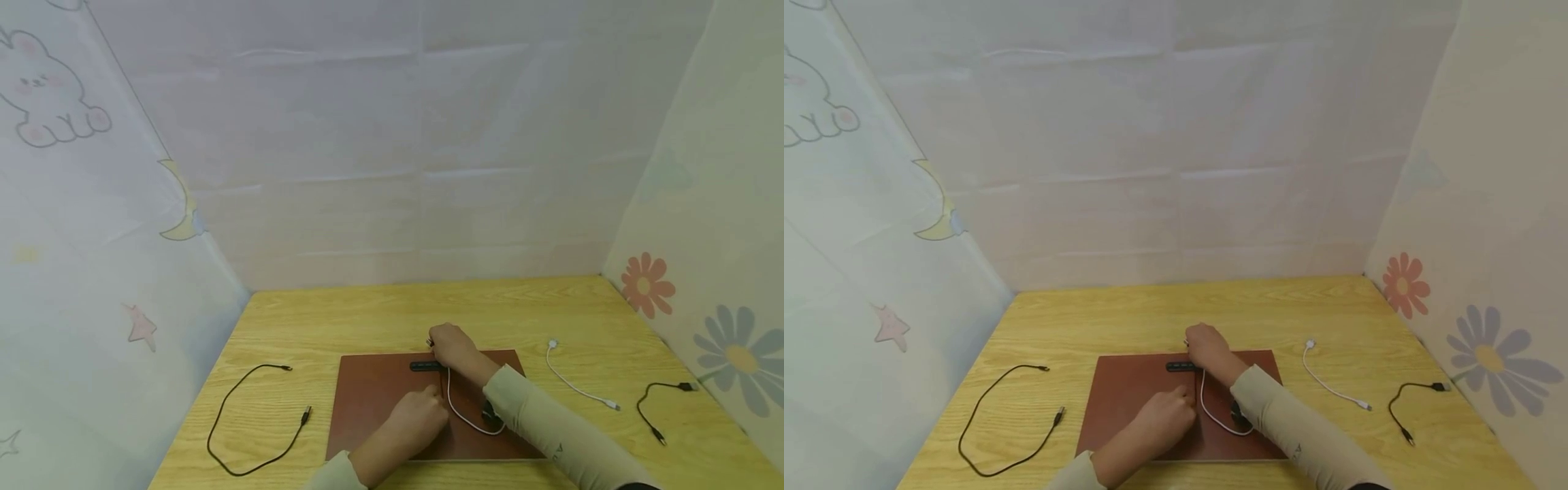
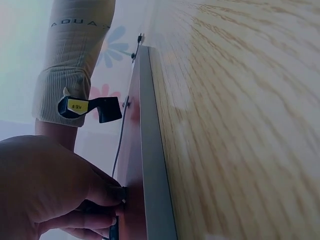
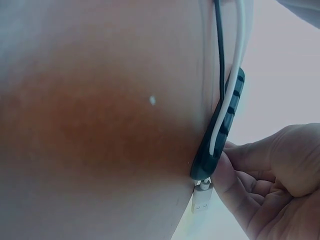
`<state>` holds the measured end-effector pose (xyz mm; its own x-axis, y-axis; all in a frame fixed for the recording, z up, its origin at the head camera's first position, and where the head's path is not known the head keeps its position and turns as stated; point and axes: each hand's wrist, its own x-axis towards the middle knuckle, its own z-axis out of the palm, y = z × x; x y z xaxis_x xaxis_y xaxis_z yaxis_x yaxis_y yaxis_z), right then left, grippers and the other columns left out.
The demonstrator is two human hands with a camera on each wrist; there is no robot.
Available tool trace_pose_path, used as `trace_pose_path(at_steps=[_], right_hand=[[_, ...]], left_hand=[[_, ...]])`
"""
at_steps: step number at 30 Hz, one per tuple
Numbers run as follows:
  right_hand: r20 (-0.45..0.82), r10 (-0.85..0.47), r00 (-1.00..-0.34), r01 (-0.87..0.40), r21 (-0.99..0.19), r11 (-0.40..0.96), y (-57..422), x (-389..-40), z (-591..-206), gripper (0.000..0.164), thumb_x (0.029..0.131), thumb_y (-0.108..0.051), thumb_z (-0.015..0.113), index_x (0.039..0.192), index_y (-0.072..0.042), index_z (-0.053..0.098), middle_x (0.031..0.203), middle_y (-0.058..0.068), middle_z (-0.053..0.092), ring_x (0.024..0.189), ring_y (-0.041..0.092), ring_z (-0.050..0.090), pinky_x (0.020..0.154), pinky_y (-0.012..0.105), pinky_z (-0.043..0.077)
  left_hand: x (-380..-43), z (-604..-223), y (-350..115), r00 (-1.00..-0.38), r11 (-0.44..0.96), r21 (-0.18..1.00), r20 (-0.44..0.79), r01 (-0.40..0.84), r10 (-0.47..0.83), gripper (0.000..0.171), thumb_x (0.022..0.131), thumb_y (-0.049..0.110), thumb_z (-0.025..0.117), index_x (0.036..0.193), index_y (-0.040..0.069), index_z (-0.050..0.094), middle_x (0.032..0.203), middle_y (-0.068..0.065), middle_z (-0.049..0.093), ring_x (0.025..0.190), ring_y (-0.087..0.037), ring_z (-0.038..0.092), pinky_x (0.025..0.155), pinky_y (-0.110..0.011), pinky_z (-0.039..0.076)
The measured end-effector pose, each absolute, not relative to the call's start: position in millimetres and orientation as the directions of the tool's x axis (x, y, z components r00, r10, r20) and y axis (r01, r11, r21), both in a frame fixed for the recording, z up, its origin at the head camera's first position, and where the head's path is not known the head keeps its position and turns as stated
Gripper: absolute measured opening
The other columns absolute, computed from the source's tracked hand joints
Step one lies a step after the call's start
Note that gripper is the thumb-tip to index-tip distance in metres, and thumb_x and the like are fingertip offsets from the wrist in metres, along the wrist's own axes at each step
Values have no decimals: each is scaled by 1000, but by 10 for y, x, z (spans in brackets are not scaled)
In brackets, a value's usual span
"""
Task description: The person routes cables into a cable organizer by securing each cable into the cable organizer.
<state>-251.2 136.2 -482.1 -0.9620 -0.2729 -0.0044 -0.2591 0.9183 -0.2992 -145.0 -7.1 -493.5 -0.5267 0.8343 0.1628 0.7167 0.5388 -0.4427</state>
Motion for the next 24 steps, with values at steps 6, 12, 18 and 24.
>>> trace_pose_path(at_steps=[6,12,18,24], right_hand=[[-48,-225,-973,-192,-365,911,1387,-2531,-4839,21,97,-8,66,77,-11,61,67,1,53,56,15,45,52,28,36],[-80,-215,-973,-167,-396,903,1408,-2531,-4772,33,97,-8,64,66,-14,52,62,0,49,53,13,38,52,28,33],[-99,-198,-975,-141,-408,902,1409,-2509,-4707,47,100,-13,60,56,-16,45,50,-2,35,47,13,31,50,27,31],[-106,-192,-976,-136,-396,908,1402,-2504,-4695,52,101,-15,61,52,-16,42,46,-4,29,44,11,27,48,26,30]], left_hand=[[-1467,-4937,-110,-544,558,-402,159,726,824,24,89,24,76,66,29,73,71,14,64,71,-3,54,46,-18,43],[-1467,-4908,-112,-547,553,-372,134,745,826,27,90,23,76,63,28,71,65,13,61,68,-5,54,47,-19,43],[-1448,-4892,-106,-558,551,-371,99,747,824,28,90,23,75,63,28,71,64,12,61,67,-5,55,47,-20,44],[-1439,-4888,-109,-551,546,-376,104,749,828,25,88,22,76,64,28,72,65,13,62,66,-5,55,47,-20,44]])
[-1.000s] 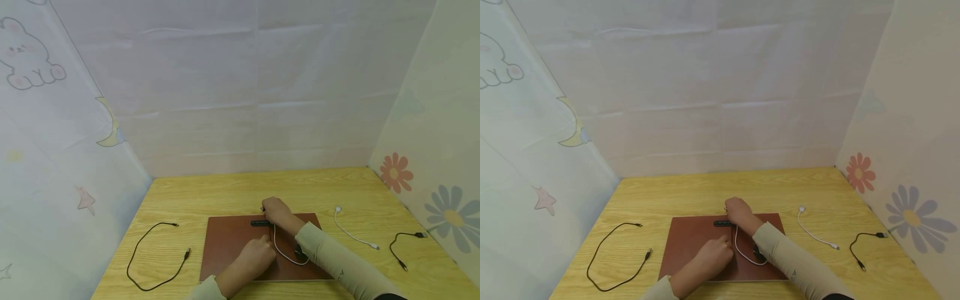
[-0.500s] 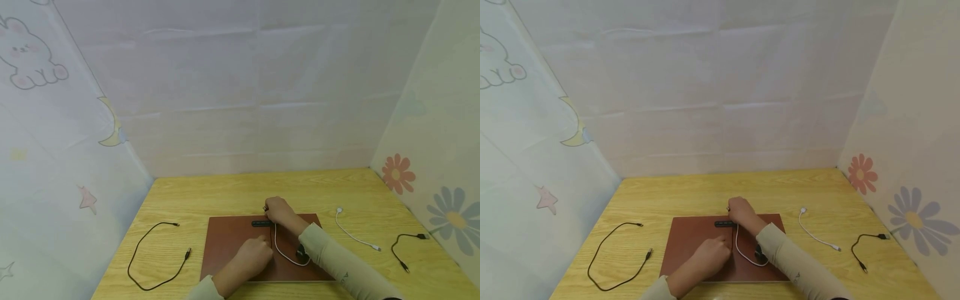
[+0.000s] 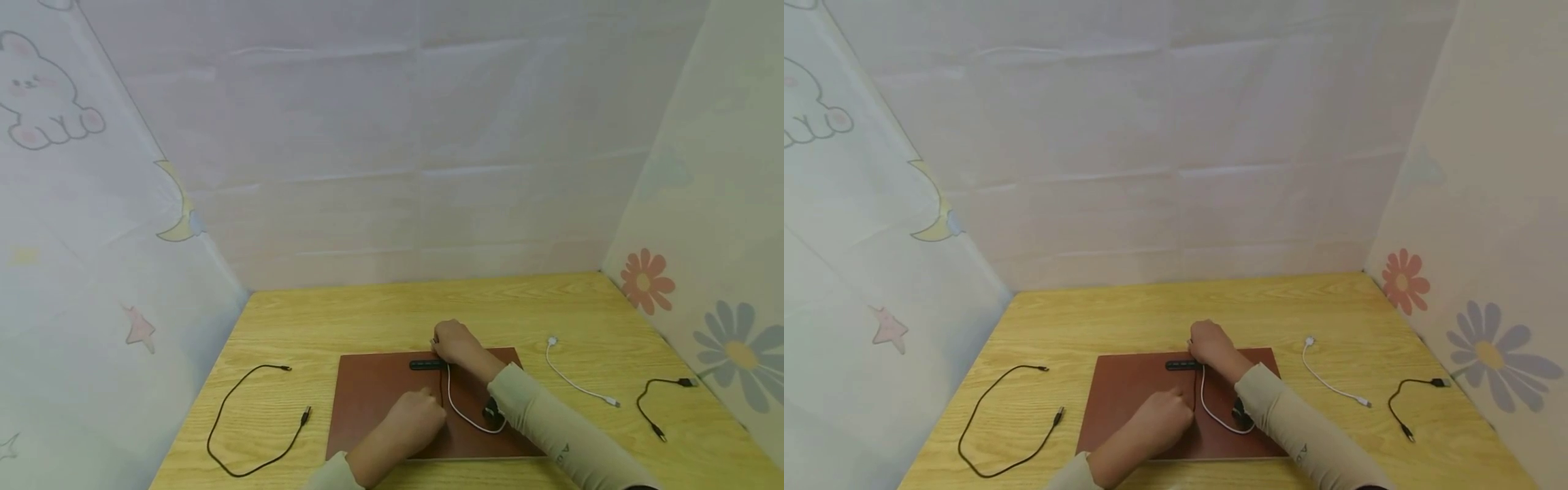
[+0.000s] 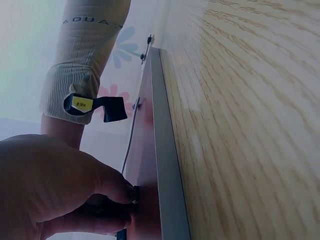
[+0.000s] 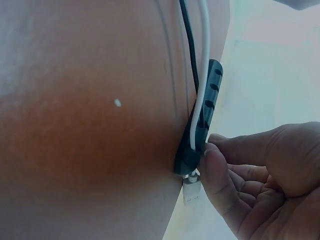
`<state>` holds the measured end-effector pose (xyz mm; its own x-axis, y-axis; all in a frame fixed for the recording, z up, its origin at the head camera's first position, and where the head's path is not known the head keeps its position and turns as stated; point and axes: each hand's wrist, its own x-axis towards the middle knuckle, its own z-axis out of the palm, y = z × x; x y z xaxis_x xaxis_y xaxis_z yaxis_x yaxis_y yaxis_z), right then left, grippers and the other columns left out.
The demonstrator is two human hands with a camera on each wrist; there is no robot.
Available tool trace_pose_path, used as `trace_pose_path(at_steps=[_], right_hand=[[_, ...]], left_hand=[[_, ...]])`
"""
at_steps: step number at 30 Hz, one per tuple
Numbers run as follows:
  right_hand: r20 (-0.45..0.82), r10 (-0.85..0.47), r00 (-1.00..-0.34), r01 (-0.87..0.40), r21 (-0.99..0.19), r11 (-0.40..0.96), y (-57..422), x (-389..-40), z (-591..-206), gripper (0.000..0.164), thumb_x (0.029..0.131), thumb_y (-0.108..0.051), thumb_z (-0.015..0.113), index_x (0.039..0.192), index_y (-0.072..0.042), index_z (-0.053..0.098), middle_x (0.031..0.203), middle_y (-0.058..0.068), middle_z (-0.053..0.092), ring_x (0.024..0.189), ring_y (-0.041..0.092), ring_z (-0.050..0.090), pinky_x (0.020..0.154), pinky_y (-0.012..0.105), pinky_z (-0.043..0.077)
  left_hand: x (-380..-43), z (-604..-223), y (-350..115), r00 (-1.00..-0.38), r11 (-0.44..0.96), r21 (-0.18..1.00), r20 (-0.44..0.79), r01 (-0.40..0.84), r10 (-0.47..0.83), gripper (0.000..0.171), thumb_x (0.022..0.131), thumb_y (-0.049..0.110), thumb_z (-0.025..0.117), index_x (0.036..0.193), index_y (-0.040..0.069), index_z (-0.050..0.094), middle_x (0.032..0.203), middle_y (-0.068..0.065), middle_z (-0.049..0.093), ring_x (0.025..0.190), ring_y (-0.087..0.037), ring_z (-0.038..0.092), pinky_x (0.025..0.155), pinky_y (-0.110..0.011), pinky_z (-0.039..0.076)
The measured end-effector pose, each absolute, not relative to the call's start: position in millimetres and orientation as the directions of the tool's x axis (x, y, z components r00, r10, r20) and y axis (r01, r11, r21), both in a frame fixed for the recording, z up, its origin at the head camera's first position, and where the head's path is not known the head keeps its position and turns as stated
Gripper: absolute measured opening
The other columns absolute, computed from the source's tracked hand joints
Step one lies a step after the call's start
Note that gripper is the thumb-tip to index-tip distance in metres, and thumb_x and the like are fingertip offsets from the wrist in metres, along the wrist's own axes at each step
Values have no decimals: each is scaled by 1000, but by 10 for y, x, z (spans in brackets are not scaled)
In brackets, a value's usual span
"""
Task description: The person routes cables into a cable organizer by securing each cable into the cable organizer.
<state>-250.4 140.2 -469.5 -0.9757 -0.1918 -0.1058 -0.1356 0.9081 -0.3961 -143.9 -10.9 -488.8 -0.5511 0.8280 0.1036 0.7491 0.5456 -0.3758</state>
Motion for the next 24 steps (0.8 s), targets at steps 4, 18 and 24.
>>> trace_pose_path(at_steps=[4,18,24], right_hand=[[-108,-187,-976,-130,-397,909,1411,-2510,-4729,53,101,-14,61,52,-16,42,46,-4,28,43,11,27,46,25,29],[-97,-203,-974,-157,-353,922,1385,-2501,-4713,36,97,-13,68,63,-12,55,55,1,45,48,13,38,47,26,31],[-86,-190,-978,-143,-388,911,1414,-2499,-4708,43,96,-15,68,61,-15,45,54,-1,34,48,12,27,47,25,26]], left_hand=[[-1426,-4878,-101,-554,549,-361,101,754,826,26,89,22,76,64,28,72,65,13,62,66,-5,55,47,-20,44],[-1405,-4873,-94,-604,592,-285,53,754,795,24,88,21,78,65,25,72,64,12,61,68,-5,55,52,-19,45],[-1394,-4876,-89,-621,615,-245,60,749,781,20,87,20,78,67,25,74,66,12,62,68,-5,55,51,-20,46]])
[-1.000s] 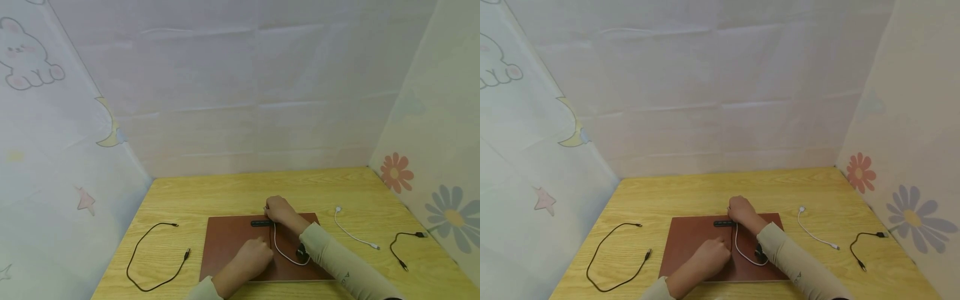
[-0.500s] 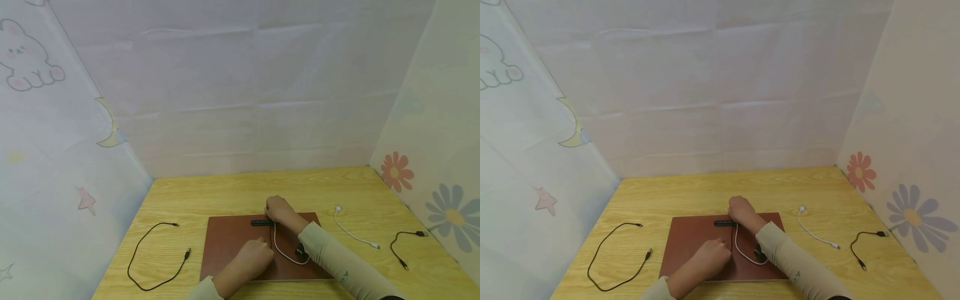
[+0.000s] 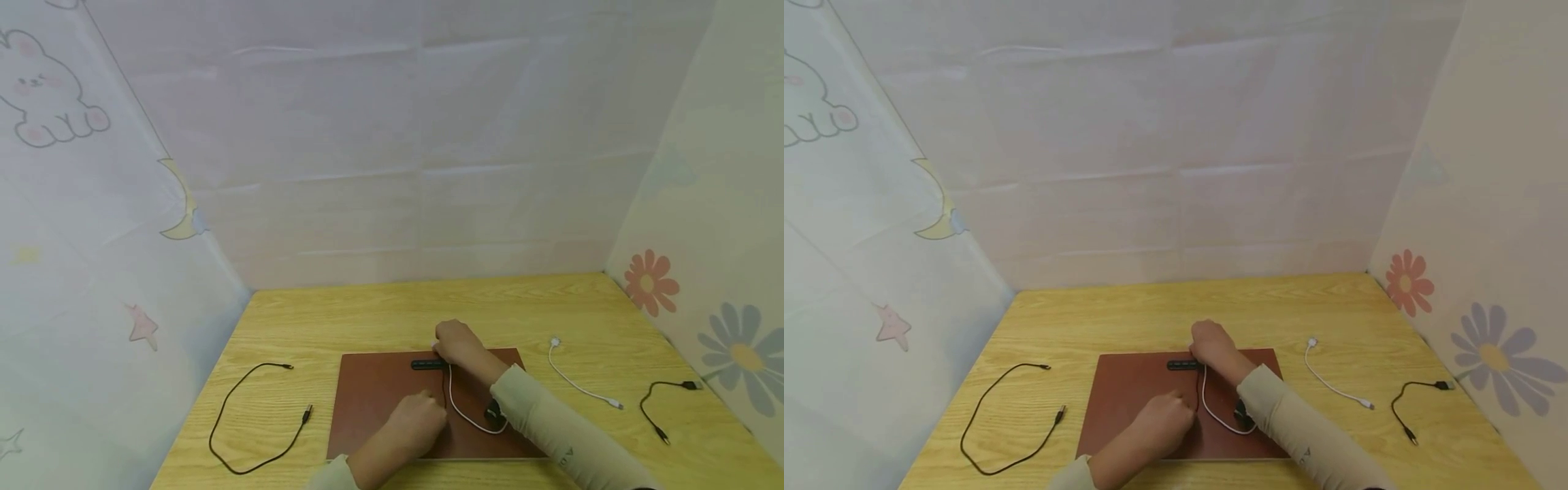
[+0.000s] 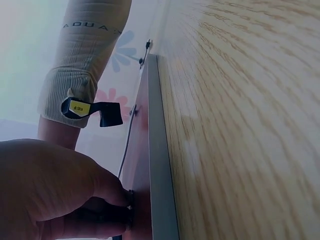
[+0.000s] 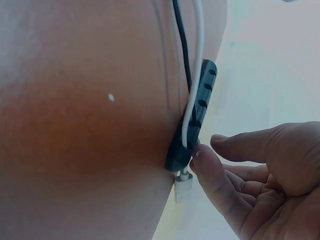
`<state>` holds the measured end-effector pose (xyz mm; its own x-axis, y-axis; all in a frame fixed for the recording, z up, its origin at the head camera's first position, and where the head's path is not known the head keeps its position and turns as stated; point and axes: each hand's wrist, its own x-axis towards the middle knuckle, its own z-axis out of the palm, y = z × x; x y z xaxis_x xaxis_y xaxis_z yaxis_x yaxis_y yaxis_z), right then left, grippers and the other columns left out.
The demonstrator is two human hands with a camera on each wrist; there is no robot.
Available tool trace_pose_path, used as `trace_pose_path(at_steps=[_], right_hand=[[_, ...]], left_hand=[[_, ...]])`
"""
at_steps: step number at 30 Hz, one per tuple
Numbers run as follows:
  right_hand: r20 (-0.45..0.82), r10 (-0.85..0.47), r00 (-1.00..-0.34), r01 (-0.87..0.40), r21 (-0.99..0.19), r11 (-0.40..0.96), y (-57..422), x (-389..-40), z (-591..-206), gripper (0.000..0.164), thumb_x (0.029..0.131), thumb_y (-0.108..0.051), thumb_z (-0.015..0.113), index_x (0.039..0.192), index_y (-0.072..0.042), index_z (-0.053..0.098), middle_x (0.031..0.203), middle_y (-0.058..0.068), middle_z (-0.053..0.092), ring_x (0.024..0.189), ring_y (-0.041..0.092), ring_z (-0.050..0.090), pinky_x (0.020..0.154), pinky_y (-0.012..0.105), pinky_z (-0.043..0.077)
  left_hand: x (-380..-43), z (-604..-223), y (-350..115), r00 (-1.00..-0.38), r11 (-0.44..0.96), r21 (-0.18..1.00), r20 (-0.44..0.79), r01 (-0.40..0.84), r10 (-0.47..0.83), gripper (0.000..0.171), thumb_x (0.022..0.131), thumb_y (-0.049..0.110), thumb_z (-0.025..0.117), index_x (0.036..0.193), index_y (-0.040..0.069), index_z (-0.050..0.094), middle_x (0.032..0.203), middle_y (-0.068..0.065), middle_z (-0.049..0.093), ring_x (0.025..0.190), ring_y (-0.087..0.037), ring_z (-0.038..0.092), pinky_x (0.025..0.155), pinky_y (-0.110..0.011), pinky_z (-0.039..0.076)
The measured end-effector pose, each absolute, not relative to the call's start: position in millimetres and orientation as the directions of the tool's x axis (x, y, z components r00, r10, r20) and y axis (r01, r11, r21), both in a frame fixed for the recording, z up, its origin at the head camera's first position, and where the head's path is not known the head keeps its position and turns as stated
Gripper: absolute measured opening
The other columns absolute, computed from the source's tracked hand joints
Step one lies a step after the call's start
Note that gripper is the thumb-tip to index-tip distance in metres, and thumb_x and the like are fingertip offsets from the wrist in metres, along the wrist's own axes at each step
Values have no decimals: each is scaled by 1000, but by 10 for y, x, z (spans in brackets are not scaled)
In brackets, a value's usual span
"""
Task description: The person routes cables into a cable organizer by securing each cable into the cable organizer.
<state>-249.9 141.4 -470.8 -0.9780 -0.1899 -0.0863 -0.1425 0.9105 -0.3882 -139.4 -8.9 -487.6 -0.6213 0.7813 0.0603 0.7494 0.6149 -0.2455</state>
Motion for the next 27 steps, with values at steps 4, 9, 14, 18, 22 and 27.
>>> trace_pose_path(at_steps=[4,9,14,18,22,27], right_hand=[[-86,-198,-976,-143,-428,892,1504,-2507,-4667,37,99,-16,64,64,-12,55,53,-3,39,46,10,32,46,25,29],[-61,-192,-979,-149,-422,894,1737,-2545,-4592,20,101,-16,60,99,-2,74,85,6,70,65,16,60,58,32,47],[-67,-153,-986,-116,-387,915,2044,-2569,-4536,27,102,-19,59,110,2,73,105,17,72,83,28,68,70,44,55],[-90,-122,-988,-81,-369,926,2290,-2579,-4532,33,103,-21,56,117,5,69,114,23,69,94,35,68,78,50,56],[-113,-92,-989,-43,-379,924,2546,-2579,-4518,37,103,-22,54,122,8,64,119,27,66,93,36,67,76,50,56],[-147,-46,-988,23,-434,901,2915,-2563,-4479,41,105,-22,49,126,13,58,102,24,67,76,28,66,67,42,54]], left_hand=[[-1380,-4879,-81,-633,626,-245,61,740,772,19,87,19,78,69,25,75,68,12,64,69,-5,57,51,-20,48],[-1341,-4885,-55,-660,657,-239,78,715,747,17,84,16,79,70,24,75,71,9,66,71,-7,58,51,-22,50],[-1292,-4888,-39,-685,689,-224,107,690,721,15,80,12,80,70,22,75,72,9,67,69,-7,56,50,-22,50],[-1251,-4888,-39,-707,715,-210,126,666,696,16,78,11,81,68,21,74,69,9,66,67,-8,54,50,-22,50],[-1215,-4880,-30,-728,741,-200,150,641,669,17,78,12,81,66,21,73,67,9,65,68,-8,54,49,-23,51],[-1200,-4869,-3,-746,754,-160,116,637,656,16,81,13,81,68,20,74,69,8,66,71,-9,55,51,-24,53]])
